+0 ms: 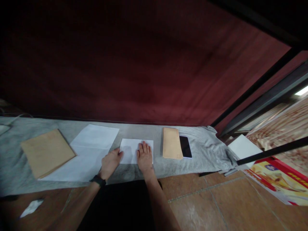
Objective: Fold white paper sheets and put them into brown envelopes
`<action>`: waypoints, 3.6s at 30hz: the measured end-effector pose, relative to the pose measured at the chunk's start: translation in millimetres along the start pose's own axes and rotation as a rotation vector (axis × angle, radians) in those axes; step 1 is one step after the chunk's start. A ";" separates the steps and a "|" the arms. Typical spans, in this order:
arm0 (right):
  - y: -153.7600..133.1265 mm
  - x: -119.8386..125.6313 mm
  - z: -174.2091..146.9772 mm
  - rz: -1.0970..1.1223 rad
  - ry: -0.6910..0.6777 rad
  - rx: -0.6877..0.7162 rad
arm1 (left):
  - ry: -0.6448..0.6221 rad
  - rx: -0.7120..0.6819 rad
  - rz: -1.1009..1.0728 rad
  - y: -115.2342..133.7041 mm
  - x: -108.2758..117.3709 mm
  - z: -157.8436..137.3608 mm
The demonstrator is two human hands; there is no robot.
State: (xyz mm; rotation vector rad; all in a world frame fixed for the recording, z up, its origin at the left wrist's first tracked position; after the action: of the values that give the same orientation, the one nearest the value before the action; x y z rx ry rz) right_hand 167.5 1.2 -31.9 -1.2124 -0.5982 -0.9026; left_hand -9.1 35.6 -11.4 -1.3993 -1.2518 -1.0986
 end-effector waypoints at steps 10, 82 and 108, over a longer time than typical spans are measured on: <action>0.0 -5.2 -3.3 -0.070 -0.063 -0.010 | 0.380 -0.386 -0.135 65.2 20.1 -10.2; 44.5 18.5 -16.2 -0.173 0.117 -0.079 | 0.496 -0.443 -0.101 104.2 -24.6 -20.8; -34.3 -20.5 -38.0 -0.005 0.042 0.092 | 0.408 -0.310 0.006 35.0 -35.0 -13.6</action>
State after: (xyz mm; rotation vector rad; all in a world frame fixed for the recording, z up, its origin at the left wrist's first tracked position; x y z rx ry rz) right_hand 125.0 -33.0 -40.5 -1.1070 -0.6024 -0.8930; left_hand 22.4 14.7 -46.1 -1.3098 -0.8081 -1.5325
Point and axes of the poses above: each hand's wrist, its own z-axis towards the middle knuckle, its own x-axis out of the back of the hand, y = z × x, the point moved 7 cm from there along z, towards the middle knuckle, and after that the axes turned 15 degrees about z, right-handed, at the moved point
